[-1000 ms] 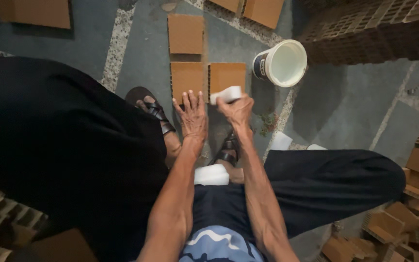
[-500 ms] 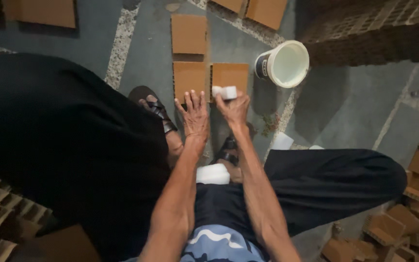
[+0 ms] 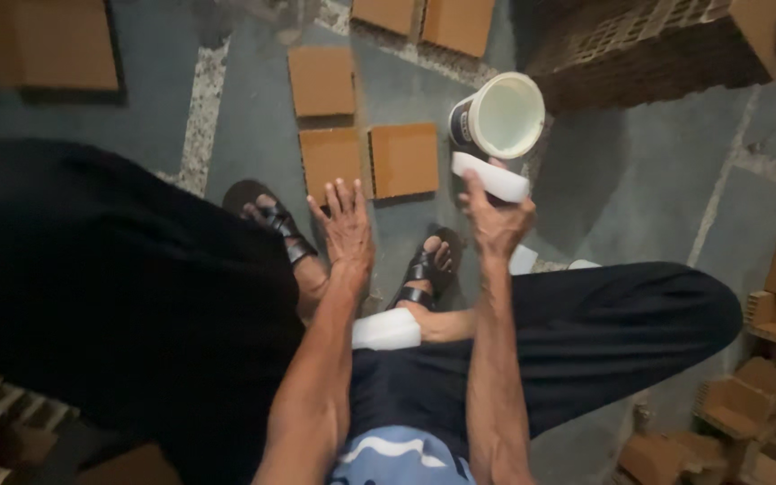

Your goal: The person sits on the floor and applies a white liquid to small square cardboard pieces using a foam roller. They dip the roller into a bucket, roll it onto the cardboard, and place the treated pieces on the floor. The person occasionally stacks the cardboard pieces.

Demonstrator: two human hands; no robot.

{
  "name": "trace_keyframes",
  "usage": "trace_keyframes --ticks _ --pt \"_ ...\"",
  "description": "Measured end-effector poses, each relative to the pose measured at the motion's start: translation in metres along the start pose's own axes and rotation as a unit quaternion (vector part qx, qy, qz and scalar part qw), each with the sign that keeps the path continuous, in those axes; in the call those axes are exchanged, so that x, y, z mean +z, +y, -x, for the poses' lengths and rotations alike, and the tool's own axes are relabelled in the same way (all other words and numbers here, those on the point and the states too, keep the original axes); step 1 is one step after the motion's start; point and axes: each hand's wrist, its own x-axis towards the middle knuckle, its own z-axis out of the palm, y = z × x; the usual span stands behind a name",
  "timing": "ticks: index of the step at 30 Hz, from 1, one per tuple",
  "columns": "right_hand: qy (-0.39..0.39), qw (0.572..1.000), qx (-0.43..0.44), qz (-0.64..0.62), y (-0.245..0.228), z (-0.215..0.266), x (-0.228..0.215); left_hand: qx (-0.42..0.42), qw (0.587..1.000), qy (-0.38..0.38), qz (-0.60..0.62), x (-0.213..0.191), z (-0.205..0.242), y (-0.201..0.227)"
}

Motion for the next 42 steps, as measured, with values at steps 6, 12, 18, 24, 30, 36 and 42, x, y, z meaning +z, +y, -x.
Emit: trace_keyframes --ticks 6,12,18,24,30,36,42 --pt "-0.021 0.993 -0.057 -0.104 -0.016 -0.01 -0.05 0.004 0.999 0.045 -0.01 -0.001 0.003 0.002" --pt "-0.121 0.979 -0.114 -0.121 0.003 -0.023 -0.062 -0.012 0.998 -0.051 0.025 -0.009 0.001 0.005" --pt "-0.182 0.932 0.013 -0.313 0.042 -0.029 -0.052 -0.005 1.0 0.016 -0.008 -0.011 0.004 0.008" --pt "-0.083 0.941 0.113 -0.309 0.129 -0.047 -0.036 -0.004 1.0 -0.006 -0.014 -0.014 0.004 0.01" --pt "-0.077 0.95 0.177 -0.245 0.191 -0.04 -0.021 0.0 1.0 0.018 -0.002 -0.019 0.002 0.009" --pt "-0.015 0.93 0.102 -0.353 0.206 -0.059 -0.024 -0.003 0.999 -0.036 -0.004 -0.019 0.004 0.009" --pt "0.029 0.925 0.092 -0.369 0.256 -0.072 0.006 0.003 0.999 0.037 -0.024 -0.008 0.003 0.008"
